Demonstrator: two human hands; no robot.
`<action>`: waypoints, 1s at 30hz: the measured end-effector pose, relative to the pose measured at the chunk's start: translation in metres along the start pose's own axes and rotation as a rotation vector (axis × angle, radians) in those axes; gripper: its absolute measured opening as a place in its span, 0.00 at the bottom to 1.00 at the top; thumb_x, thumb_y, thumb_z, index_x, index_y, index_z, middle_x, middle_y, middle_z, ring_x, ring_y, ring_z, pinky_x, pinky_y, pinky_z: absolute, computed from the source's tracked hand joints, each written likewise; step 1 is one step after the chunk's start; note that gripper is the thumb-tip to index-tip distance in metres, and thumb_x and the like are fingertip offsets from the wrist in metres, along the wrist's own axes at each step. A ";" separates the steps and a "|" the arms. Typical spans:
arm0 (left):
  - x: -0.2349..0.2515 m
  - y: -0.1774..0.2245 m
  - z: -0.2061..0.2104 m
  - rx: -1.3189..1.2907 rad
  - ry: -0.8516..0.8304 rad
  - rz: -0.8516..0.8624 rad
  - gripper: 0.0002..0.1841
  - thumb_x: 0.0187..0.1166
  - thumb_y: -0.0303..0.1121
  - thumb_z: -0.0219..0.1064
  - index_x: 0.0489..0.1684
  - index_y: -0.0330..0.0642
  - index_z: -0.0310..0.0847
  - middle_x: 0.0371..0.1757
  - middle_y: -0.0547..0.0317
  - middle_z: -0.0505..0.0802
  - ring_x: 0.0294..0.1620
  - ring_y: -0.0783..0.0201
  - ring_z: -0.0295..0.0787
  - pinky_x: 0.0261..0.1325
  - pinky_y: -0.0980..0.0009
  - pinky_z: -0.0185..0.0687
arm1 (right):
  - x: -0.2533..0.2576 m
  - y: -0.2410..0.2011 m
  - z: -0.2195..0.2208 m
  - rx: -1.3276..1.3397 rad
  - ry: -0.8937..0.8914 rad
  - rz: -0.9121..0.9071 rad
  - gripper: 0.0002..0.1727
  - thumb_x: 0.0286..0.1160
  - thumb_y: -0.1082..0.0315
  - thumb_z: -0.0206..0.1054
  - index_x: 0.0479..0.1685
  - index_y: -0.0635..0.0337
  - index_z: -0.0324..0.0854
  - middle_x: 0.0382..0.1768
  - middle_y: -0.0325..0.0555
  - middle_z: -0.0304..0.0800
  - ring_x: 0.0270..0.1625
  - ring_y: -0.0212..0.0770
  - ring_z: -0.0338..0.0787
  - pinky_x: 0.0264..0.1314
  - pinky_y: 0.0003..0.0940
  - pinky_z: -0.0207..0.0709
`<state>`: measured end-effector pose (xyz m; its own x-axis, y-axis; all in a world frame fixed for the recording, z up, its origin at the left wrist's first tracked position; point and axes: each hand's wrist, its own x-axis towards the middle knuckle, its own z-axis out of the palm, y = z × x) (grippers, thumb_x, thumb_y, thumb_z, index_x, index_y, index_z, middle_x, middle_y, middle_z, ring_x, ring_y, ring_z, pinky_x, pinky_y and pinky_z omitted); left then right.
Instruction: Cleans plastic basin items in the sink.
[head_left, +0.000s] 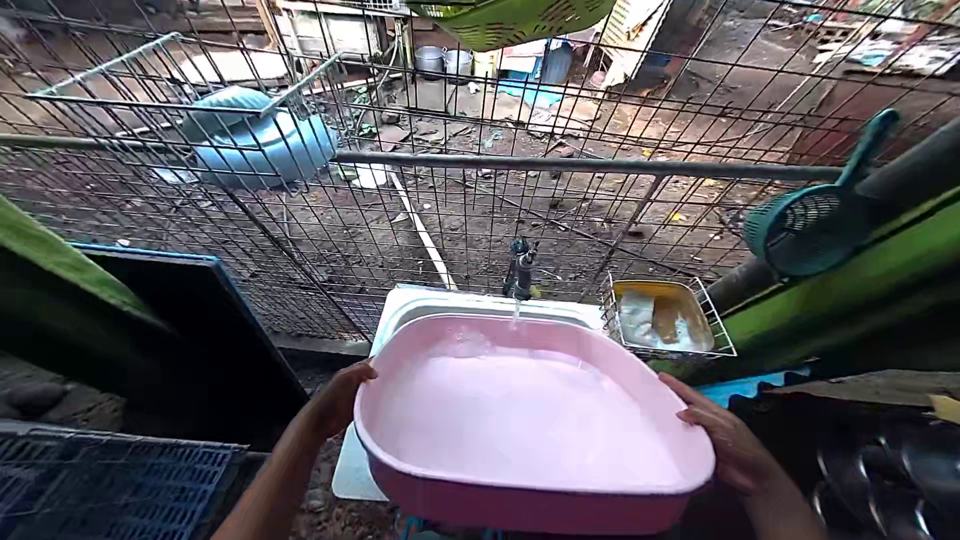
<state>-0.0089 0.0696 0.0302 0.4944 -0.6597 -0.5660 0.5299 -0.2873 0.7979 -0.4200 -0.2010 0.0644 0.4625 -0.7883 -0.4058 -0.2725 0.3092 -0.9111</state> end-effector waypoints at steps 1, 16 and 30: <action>-0.006 0.010 -0.005 0.060 -0.005 0.017 0.15 0.87 0.29 0.43 0.59 0.39 0.74 0.38 0.60 0.92 0.36 0.70 0.92 0.39 0.72 0.89 | 0.005 0.011 0.002 0.038 -0.024 0.040 0.37 0.67 0.78 0.45 0.86 0.66 0.57 0.67 0.48 0.83 0.57 0.28 0.89 0.57 0.27 0.85; 0.020 -0.058 -0.040 0.070 -0.017 -0.073 0.28 0.77 0.22 0.46 0.81 0.44 0.58 0.50 0.52 0.90 0.42 0.64 0.91 0.43 0.64 0.90 | 0.040 0.021 0.025 0.169 -0.100 -0.175 0.56 0.38 0.82 0.61 0.88 0.61 0.51 0.69 0.45 0.84 0.60 0.29 0.91 0.58 0.29 0.87; 0.145 -0.135 0.005 0.027 0.347 0.382 0.18 0.88 0.25 0.58 0.71 0.19 0.71 0.59 0.38 0.89 0.50 0.70 0.88 0.60 0.72 0.83 | 0.112 0.109 0.010 -0.458 -0.024 0.021 0.47 0.75 0.87 0.59 0.96 0.64 0.38 0.84 0.69 0.67 0.75 0.59 0.84 0.72 0.53 0.81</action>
<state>-0.0120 0.0092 -0.1589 0.8513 -0.4529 -0.2647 0.2511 -0.0912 0.9636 -0.3900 -0.2499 -0.0811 0.4704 -0.7702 -0.4307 -0.6246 0.0542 -0.7791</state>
